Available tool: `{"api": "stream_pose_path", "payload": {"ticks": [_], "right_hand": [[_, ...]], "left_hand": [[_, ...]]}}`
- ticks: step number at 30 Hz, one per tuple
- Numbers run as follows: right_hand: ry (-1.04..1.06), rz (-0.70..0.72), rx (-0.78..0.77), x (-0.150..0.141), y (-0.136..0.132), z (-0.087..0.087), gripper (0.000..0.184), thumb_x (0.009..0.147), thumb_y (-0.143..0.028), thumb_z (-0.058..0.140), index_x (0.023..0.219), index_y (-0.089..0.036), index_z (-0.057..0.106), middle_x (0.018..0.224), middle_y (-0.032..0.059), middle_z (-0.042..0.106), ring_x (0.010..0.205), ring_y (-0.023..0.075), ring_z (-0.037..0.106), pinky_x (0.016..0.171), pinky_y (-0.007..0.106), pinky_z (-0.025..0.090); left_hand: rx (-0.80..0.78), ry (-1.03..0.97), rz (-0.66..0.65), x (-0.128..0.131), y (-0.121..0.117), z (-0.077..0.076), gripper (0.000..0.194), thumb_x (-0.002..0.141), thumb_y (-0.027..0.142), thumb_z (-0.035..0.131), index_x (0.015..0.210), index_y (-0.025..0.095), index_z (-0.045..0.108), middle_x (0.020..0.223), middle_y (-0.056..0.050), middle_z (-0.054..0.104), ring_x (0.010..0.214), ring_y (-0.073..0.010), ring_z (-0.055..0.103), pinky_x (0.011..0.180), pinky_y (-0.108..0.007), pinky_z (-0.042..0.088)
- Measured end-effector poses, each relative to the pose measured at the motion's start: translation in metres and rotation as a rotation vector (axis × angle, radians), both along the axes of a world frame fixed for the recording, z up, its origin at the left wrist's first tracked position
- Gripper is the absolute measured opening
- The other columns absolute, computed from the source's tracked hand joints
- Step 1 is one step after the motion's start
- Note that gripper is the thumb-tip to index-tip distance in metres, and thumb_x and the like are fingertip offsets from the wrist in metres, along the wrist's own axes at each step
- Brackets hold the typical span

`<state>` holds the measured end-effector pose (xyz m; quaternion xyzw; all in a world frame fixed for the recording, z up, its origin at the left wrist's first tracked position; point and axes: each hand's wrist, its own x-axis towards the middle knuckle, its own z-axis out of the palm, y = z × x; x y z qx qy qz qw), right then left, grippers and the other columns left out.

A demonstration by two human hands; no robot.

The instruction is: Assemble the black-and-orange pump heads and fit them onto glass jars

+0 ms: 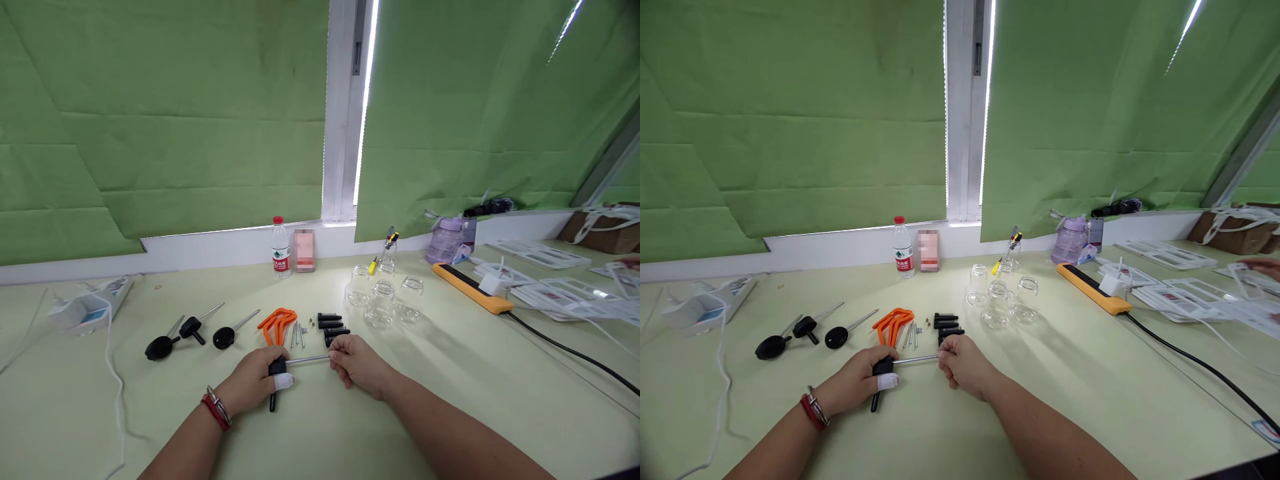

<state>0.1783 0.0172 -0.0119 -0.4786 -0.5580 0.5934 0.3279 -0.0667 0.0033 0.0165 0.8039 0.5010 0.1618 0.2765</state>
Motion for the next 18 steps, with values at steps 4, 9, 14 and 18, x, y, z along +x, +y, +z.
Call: {"api": "stream_pose_path", "payload": {"ticks": [4, 9, 14, 18], "right_hand": [[-0.029, 0.005, -0.003, -0.0013, -0.0006, 0.0022, 0.02, 0.078, -0.034, 0.055, 0.067, -0.019, 0.047, 0.049, -0.0063, 0.048, 0.036, 0.006, 0.039, 0.036, 0.02, 0.033], [-0.061, 0.015, -0.005, -0.0017, -0.0008, 0.0019, 0.026, 0.08, -0.039, 0.052, 0.064, -0.019, 0.046, 0.046, -0.0062, 0.046, 0.035, 0.0061, 0.038, 0.035, 0.019, 0.033], [-0.07, 0.013, -0.012, -0.0035, -0.0039, 0.008, 0.028, 0.083, -0.039, 0.049, 0.064, -0.019, 0.045, 0.048, -0.0059, 0.046, 0.036, 0.0059, 0.038, 0.035, 0.019, 0.034], [-0.05, 0.028, -0.001, -0.0028, -0.0032, 0.0074, 0.029, 0.084, -0.04, 0.048, 0.066, -0.019, 0.046, 0.048, -0.0057, 0.046, 0.035, 0.0059, 0.039, 0.035, 0.019, 0.035]], "left_hand": [[-0.001, 0.0, 0.002, 0.0001, 0.0002, 0.0003, 0.031, 0.076, 0.046, 0.057, 0.095, 0.022, 0.061, 0.087, -0.001, 0.063, 0.077, -0.0185, 0.055, 0.069, -0.027, 0.042], [-0.014, 0.002, 0.008, 0.0, -0.0002, 0.0003, 0.032, 0.076, 0.046, 0.057, 0.097, 0.022, 0.061, 0.09, -0.002, 0.063, 0.08, -0.0189, 0.055, 0.07, -0.027, 0.042], [-0.02, -0.011, 0.002, 0.0002, -0.0002, 0.0003, 0.031, 0.077, 0.045, 0.057, 0.097, 0.021, 0.06, 0.09, -0.002, 0.063, 0.08, -0.0188, 0.055, 0.071, -0.028, 0.041], [-0.025, -0.029, -0.001, 0.0004, 0.0, 0.0003, 0.03, 0.077, 0.043, 0.057, 0.095, 0.02, 0.061, 0.089, -0.002, 0.063, 0.08, -0.0189, 0.055, 0.071, -0.028, 0.042]]}}
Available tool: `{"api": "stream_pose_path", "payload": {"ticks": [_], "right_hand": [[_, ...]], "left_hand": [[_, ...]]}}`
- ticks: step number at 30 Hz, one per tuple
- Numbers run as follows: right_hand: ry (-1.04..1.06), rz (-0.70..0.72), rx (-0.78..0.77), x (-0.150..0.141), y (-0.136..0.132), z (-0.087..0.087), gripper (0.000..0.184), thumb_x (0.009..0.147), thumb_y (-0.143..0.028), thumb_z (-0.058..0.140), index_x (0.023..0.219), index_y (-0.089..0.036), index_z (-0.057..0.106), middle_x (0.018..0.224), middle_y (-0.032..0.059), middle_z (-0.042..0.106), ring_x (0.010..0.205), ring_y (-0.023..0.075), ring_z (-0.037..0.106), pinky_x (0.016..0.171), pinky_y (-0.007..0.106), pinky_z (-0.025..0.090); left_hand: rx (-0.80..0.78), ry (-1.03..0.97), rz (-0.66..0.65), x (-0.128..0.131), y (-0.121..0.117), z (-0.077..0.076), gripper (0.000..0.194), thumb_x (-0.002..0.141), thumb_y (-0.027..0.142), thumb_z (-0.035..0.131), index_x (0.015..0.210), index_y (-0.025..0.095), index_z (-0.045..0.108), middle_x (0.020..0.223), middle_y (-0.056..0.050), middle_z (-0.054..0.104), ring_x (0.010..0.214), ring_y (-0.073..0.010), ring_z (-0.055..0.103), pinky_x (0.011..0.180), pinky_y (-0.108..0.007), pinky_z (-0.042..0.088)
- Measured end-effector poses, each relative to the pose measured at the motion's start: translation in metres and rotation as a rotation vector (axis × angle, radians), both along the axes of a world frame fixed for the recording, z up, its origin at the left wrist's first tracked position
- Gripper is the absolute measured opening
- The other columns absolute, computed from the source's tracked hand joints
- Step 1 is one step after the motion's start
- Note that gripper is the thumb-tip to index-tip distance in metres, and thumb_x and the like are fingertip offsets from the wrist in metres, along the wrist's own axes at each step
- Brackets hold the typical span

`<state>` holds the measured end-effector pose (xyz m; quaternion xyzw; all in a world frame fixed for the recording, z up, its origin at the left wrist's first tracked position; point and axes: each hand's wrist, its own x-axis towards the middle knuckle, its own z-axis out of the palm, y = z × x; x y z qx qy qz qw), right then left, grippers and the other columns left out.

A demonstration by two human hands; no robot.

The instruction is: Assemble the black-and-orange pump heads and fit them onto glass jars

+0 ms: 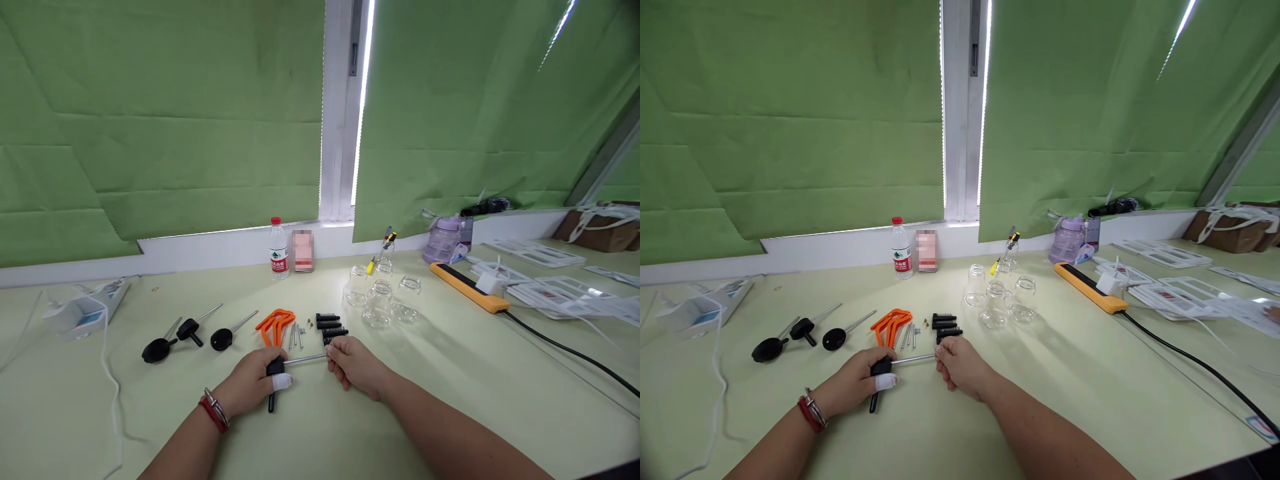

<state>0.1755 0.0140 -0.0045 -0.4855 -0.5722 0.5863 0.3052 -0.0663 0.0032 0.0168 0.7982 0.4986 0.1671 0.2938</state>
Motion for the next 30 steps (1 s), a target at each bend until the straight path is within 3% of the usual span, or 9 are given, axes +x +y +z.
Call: {"api": "stream_pose_path", "payload": {"ticks": [5, 9, 15, 23, 30], "right_hand": [[0.072, 0.027, -0.003, 0.005, 0.006, -0.009, 0.027, 0.083, -0.043, 0.049, 0.073, -0.018, 0.048, 0.054, -0.0045, 0.051, 0.039, 0.0068, 0.044, 0.037, 0.02, 0.039], [0.143, 0.052, 0.0, 0.008, 0.008, -0.013, 0.02, 0.077, -0.035, 0.058, 0.084, -0.018, 0.05, 0.067, -0.0026, 0.056, 0.046, 0.007, 0.047, 0.039, 0.021, 0.043], [0.134, 0.052, 0.004, 0.007, 0.009, -0.017, 0.016, 0.078, -0.032, 0.056, 0.079, -0.018, 0.049, 0.065, -0.0027, 0.056, 0.044, 0.0067, 0.046, 0.038, 0.02, 0.042], [0.053, 0.057, -0.007, 0.004, 0.005, -0.007, 0.026, 0.083, -0.037, 0.05, 0.067, -0.017, 0.047, 0.048, -0.0055, 0.048, 0.036, 0.006, 0.044, 0.036, 0.019, 0.039], [0.087, 0.04, -0.031, 0.004, 0.004, -0.001, 0.027, 0.082, -0.041, 0.05, 0.07, -0.017, 0.047, 0.056, -0.0038, 0.051, 0.04, 0.0063, 0.045, 0.037, 0.02, 0.04]], "left_hand": [[-0.012, -0.016, 0.003, -0.001, 0.0, -0.001, 0.029, 0.077, 0.042, 0.057, 0.094, 0.02, 0.061, 0.088, -0.002, 0.063, 0.079, -0.0187, 0.054, 0.07, -0.027, 0.042], [-0.005, -0.007, 0.006, 0.0, 0.0, -0.001, 0.028, 0.076, 0.041, 0.057, 0.095, 0.021, 0.061, 0.089, -0.002, 0.063, 0.079, -0.0182, 0.054, 0.07, -0.026, 0.042], [0.005, 0.004, 0.008, -0.001, 0.001, -0.001, 0.028, 0.076, 0.042, 0.057, 0.094, 0.021, 0.06, 0.087, -0.001, 0.062, 0.078, -0.0182, 0.054, 0.069, -0.026, 0.041], [0.002, -0.007, 0.006, -0.001, 0.001, -0.002, 0.028, 0.076, 0.042, 0.058, 0.095, 0.021, 0.061, 0.088, 0.0, 0.063, 0.079, -0.0176, 0.055, 0.07, -0.026, 0.041], [-0.014, -0.001, 0.005, 0.001, 0.0, 0.001, 0.029, 0.077, 0.043, 0.057, 0.094, 0.021, 0.06, 0.087, 0.0, 0.062, 0.078, -0.0177, 0.054, 0.069, -0.026, 0.04]]}}
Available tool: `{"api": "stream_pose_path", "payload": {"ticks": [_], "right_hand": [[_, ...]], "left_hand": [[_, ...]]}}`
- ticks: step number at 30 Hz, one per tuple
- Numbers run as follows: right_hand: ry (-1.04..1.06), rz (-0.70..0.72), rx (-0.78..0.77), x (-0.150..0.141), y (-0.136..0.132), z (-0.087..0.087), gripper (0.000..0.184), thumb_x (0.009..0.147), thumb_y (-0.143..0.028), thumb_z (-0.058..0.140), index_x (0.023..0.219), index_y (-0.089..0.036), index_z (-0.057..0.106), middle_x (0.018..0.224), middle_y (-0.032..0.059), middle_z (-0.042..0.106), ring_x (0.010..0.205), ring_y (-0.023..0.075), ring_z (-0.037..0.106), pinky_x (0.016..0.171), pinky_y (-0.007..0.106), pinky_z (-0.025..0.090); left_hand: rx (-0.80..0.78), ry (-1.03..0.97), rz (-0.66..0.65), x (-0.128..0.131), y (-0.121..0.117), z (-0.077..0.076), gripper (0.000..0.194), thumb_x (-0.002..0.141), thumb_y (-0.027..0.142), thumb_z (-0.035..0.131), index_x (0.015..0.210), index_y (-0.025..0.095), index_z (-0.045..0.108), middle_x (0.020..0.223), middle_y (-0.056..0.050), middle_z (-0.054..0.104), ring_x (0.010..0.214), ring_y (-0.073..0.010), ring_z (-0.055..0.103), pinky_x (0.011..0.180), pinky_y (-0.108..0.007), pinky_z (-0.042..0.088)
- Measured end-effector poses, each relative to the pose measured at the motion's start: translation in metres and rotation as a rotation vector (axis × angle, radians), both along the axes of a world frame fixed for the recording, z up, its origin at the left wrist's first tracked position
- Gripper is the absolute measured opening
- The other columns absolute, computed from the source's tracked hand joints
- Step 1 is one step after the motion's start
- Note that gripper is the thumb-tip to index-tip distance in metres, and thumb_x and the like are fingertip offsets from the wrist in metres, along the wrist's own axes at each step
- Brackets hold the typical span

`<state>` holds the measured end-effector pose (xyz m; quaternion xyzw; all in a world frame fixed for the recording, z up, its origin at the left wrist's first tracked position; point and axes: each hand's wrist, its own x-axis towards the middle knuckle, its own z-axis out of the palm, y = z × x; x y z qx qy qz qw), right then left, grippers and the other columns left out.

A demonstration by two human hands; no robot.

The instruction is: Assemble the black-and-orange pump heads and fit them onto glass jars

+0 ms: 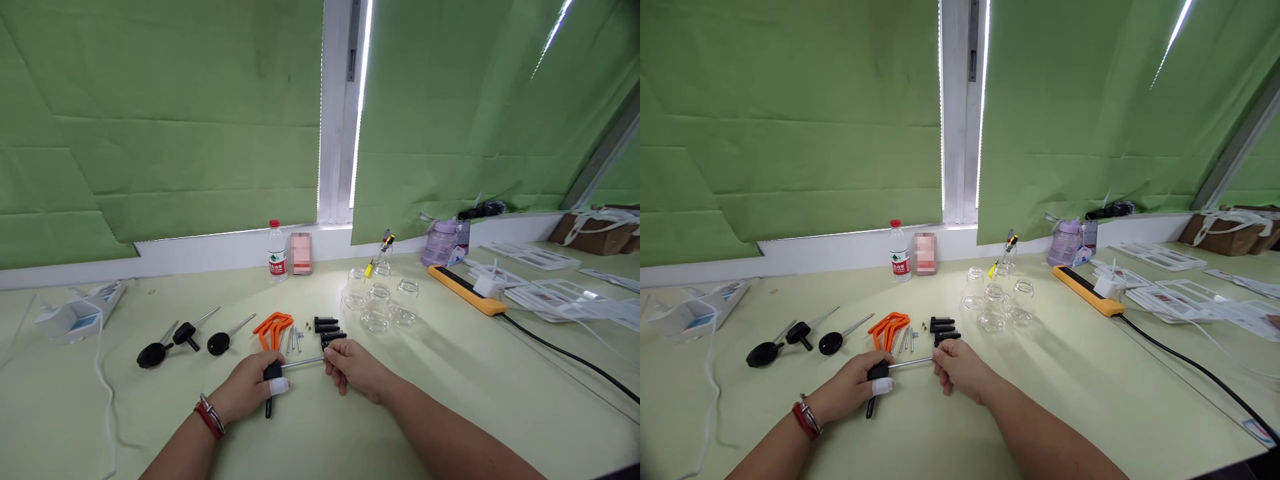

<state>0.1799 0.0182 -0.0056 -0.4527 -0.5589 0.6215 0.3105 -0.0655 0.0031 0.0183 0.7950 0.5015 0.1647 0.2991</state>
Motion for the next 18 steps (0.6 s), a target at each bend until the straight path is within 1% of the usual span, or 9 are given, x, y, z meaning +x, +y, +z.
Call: {"api": "stream_pose_path", "payload": {"ticks": [4, 6, 10, 13, 16, 18], "right_hand": [[0.053, 0.03, 0.015, 0.0037, 0.0016, -0.0037, 0.022, 0.076, -0.037, 0.059, 0.081, -0.018, 0.048, 0.065, -0.003, 0.055, 0.045, 0.0072, 0.048, 0.039, 0.021, 0.044], [0.059, 0.043, 0.022, 0.0043, 0.0019, -0.0055, 0.022, 0.074, -0.035, 0.061, 0.082, -0.018, 0.048, 0.066, -0.0028, 0.056, 0.046, 0.0073, 0.048, 0.04, 0.021, 0.044], [0.032, 0.042, 0.012, 0.0029, 0.0014, -0.0049, 0.022, 0.078, -0.037, 0.056, 0.075, -0.018, 0.047, 0.06, -0.0039, 0.054, 0.042, 0.0066, 0.047, 0.039, 0.02, 0.041], [0.003, 0.048, 0.011, 0.0015, 0.0005, -0.0016, 0.026, 0.082, -0.04, 0.051, 0.07, -0.017, 0.047, 0.054, -0.0043, 0.051, 0.039, 0.0063, 0.046, 0.038, 0.02, 0.04], [-0.004, 0.042, 0.006, 0.001, 0.0, 0.0005, 0.028, 0.083, -0.041, 0.049, 0.069, -0.017, 0.047, 0.054, -0.0041, 0.05, 0.039, 0.0063, 0.045, 0.038, 0.02, 0.04], [0.007, 0.028, 0.001, 0.0013, 0.0001, -0.0001, 0.027, 0.082, -0.042, 0.051, 0.073, -0.017, 0.047, 0.058, -0.0037, 0.052, 0.041, 0.0066, 0.046, 0.038, 0.021, 0.041]], "left_hand": [[0.006, 0.001, 0.002, -0.0006, 0.0003, -0.0001, 0.028, 0.076, 0.043, 0.057, 0.094, 0.021, 0.06, 0.085, 0.0, 0.061, 0.076, -0.0172, 0.053, 0.067, -0.025, 0.04], [0.005, -0.004, -0.003, -0.001, 0.0007, -0.0008, 0.028, 0.077, 0.043, 0.057, 0.093, 0.021, 0.059, 0.084, 0.0, 0.061, 0.076, -0.017, 0.053, 0.067, -0.025, 0.04], [0.009, -0.006, 0.0, -0.0015, 0.0008, -0.0024, 0.027, 0.077, 0.042, 0.058, 0.094, 0.021, 0.059, 0.085, 0.001, 0.061, 0.077, -0.0169, 0.053, 0.068, -0.025, 0.04], [-0.002, -0.01, 0.004, -0.0016, 0.0002, -0.0028, 0.027, 0.077, 0.042, 0.058, 0.094, 0.021, 0.059, 0.086, 0.0, 0.061, 0.077, -0.0169, 0.053, 0.068, -0.025, 0.04], [-0.004, -0.01, 0.003, -0.0013, 0.0, -0.0025, 0.029, 0.077, 0.043, 0.057, 0.094, 0.021, 0.06, 0.086, 0.0, 0.061, 0.077, -0.0169, 0.053, 0.068, -0.025, 0.04], [-0.003, -0.009, 0.003, -0.001, 0.0001, -0.002, 0.03, 0.077, 0.044, 0.057, 0.094, 0.02, 0.06, 0.086, 0.0, 0.061, 0.077, -0.017, 0.053, 0.068, -0.025, 0.04]]}}
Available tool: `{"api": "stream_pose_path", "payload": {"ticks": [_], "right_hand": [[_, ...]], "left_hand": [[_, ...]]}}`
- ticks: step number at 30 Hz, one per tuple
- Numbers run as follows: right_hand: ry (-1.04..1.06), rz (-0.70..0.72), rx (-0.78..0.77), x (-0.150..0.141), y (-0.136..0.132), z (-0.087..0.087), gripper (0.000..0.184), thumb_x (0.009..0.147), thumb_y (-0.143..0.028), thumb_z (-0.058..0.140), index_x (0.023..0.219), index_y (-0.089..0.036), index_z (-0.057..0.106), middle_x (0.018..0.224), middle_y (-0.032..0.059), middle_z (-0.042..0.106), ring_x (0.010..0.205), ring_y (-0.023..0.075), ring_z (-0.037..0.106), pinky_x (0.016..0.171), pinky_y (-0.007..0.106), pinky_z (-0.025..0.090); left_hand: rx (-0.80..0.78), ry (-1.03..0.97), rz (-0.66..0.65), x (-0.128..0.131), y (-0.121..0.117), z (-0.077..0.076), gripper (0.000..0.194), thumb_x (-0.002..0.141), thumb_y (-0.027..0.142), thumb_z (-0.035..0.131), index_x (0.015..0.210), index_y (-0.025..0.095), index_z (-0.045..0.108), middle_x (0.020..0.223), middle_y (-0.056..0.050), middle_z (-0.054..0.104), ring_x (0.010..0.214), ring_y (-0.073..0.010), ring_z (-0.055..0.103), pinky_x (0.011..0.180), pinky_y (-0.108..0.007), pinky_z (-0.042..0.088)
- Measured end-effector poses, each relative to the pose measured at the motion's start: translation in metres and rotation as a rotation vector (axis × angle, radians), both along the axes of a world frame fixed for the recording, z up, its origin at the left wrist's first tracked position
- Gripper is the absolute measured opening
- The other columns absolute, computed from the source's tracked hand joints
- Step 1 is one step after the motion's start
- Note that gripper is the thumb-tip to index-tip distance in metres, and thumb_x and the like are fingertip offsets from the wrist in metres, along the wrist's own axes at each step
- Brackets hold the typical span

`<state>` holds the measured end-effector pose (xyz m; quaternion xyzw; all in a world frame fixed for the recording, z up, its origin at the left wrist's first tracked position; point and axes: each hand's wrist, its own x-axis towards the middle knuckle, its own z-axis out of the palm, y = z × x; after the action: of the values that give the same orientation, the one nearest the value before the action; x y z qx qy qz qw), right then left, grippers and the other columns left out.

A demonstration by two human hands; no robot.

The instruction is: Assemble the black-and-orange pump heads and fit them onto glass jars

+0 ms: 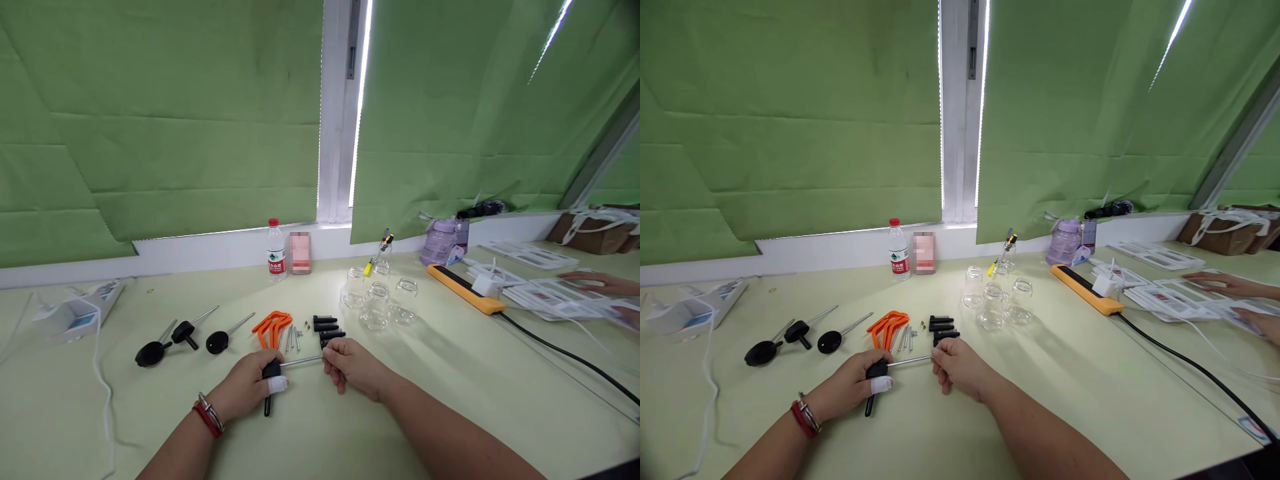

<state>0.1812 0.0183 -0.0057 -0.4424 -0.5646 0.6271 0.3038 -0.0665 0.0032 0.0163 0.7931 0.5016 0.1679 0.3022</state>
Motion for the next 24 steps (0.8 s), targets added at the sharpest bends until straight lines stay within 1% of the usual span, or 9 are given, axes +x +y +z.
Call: {"api": "stream_pose_path", "payload": {"ticks": [3, 5, 10, 13, 16, 21, 24], "right_hand": [[0.037, -0.004, 0.009, 0.001, 0.001, -0.004, 0.027, 0.078, -0.042, 0.057, 0.082, -0.018, 0.046, 0.066, -0.0028, 0.055, 0.046, 0.0076, 0.048, 0.04, 0.021, 0.043], [0.05, 0.006, 0.014, 0.002, 0.002, -0.007, 0.028, 0.076, -0.043, 0.059, 0.085, -0.019, 0.046, 0.068, -0.0025, 0.056, 0.048, 0.0079, 0.048, 0.04, 0.022, 0.043], [0.041, 0.007, 0.012, 0.001, 0.003, -0.01, 0.029, 0.078, -0.045, 0.057, 0.079, -0.019, 0.045, 0.066, -0.0026, 0.055, 0.047, 0.0072, 0.048, 0.04, 0.021, 0.042], [0.012, 0.013, 0.021, 0.001, 0.003, -0.01, 0.029, 0.081, -0.046, 0.052, 0.074, -0.018, 0.044, 0.059, -0.0037, 0.052, 0.043, 0.0071, 0.047, 0.039, 0.021, 0.042], [-0.011, 0.026, 0.023, 0.003, 0.003, -0.01, 0.03, 0.084, -0.046, 0.048, 0.074, -0.018, 0.045, 0.055, -0.0046, 0.051, 0.04, 0.0072, 0.047, 0.04, 0.022, 0.042], [0.031, 0.024, 0.042, 0.004, 0.004, -0.015, 0.026, 0.079, -0.042, 0.056, 0.086, -0.019, 0.047, 0.068, -0.0025, 0.056, 0.046, 0.0075, 0.049, 0.041, 0.022, 0.045], [0.025, 0.038, 0.046, 0.004, 0.005, -0.018, 0.026, 0.078, -0.041, 0.057, 0.087, -0.019, 0.047, 0.07, -0.002, 0.056, 0.047, 0.0077, 0.049, 0.041, 0.022, 0.045]], "left_hand": [[-0.002, -0.003, 0.001, 0.001, 0.0, 0.001, 0.031, 0.076, 0.045, 0.056, 0.094, 0.02, 0.06, 0.086, -0.001, 0.061, 0.077, -0.0172, 0.053, 0.068, -0.025, 0.041], [-0.003, -0.007, 0.002, 0.001, 0.0, 0.002, 0.031, 0.076, 0.045, 0.056, 0.094, 0.02, 0.06, 0.086, -0.001, 0.062, 0.077, -0.0172, 0.053, 0.068, -0.025, 0.041], [0.002, -0.01, -0.002, 0.002, -0.001, 0.003, 0.03, 0.076, 0.044, 0.056, 0.094, 0.02, 0.06, 0.087, -0.001, 0.062, 0.077, -0.0177, 0.053, 0.068, -0.026, 0.042], [-0.005, -0.014, 0.007, 0.002, -0.001, 0.003, 0.032, 0.076, 0.045, 0.057, 0.095, 0.02, 0.06, 0.087, -0.002, 0.062, 0.078, -0.0183, 0.054, 0.069, -0.027, 0.042], [-0.014, -0.017, 0.015, 0.002, -0.002, 0.003, 0.033, 0.076, 0.046, 0.056, 0.095, 0.02, 0.06, 0.087, -0.002, 0.062, 0.078, -0.0189, 0.054, 0.07, -0.028, 0.042], [-0.02, -0.015, 0.008, 0.002, 0.0, 0.002, 0.03, 0.076, 0.043, 0.056, 0.094, 0.02, 0.06, 0.085, -0.001, 0.061, 0.077, -0.0179, 0.053, 0.069, -0.027, 0.042], [-0.016, -0.011, 0.01, 0.001, 0.0, 0.002, 0.028, 0.076, 0.041, 0.057, 0.095, 0.021, 0.06, 0.086, 0.0, 0.061, 0.077, -0.0177, 0.053, 0.069, -0.027, 0.042]]}}
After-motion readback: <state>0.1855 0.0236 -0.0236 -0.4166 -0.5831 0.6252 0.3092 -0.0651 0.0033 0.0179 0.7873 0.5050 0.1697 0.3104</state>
